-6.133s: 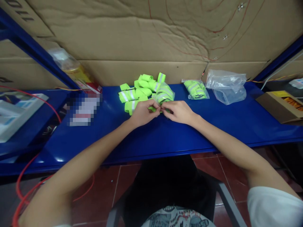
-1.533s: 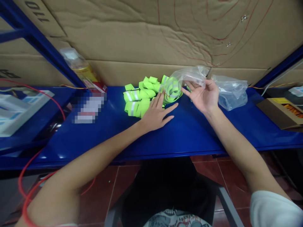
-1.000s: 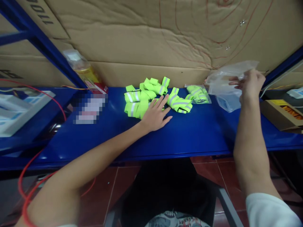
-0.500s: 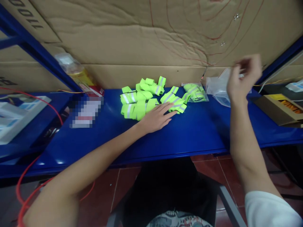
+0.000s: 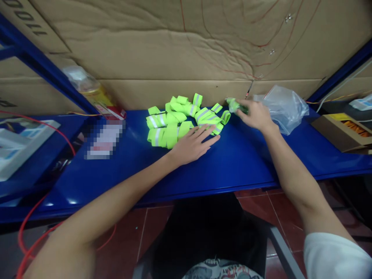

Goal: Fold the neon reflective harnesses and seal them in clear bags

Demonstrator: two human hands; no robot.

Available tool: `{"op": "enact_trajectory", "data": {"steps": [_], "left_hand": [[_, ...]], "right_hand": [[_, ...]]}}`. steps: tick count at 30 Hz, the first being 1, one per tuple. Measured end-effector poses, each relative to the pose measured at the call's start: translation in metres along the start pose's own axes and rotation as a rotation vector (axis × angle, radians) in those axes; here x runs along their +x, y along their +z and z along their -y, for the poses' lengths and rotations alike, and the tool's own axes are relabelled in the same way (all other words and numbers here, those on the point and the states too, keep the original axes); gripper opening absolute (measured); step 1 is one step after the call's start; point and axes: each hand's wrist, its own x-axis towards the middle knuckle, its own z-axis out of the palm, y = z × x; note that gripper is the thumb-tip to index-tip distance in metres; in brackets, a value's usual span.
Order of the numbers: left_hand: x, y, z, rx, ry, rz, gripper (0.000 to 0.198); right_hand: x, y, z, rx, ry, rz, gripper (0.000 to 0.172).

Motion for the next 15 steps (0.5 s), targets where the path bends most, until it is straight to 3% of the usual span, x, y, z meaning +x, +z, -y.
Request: {"op": "enact_trajectory", "data": {"steps": [5, 7, 9, 11, 15], "left_hand": [[-0.001, 0.005, 0.003, -0.02, -0.051, 0.024, 0.054], [-0.002, 0.008, 0.005, -0.033, -0.08, 0.021, 0.06], [-0.002, 0.01, 0.005, -0.046, -0.077, 0.002, 0.061], [-0.002, 0.008, 0.006, -0.057, -0.089, -0.042, 0.056], [-0.005, -0.003, 0.008, -0.13, -0.255, -0.211, 0.048]], "right_hand": [[0.006, -0.002, 0.007, 0.355, 0.03, -0.446, 0.056], [0.013, 0.004, 0.008, 0.552, 0.047, -0.525, 0.066], [0.018, 0.011, 0.01, 0.782, 0.102, -0.467, 0.075], [0.018, 0.018, 0.016, 0.96, 0.151, -0.322, 0.079], [0.007, 0.025, 0.039, 1.093, 0.203, -0.066, 0.08]]}}
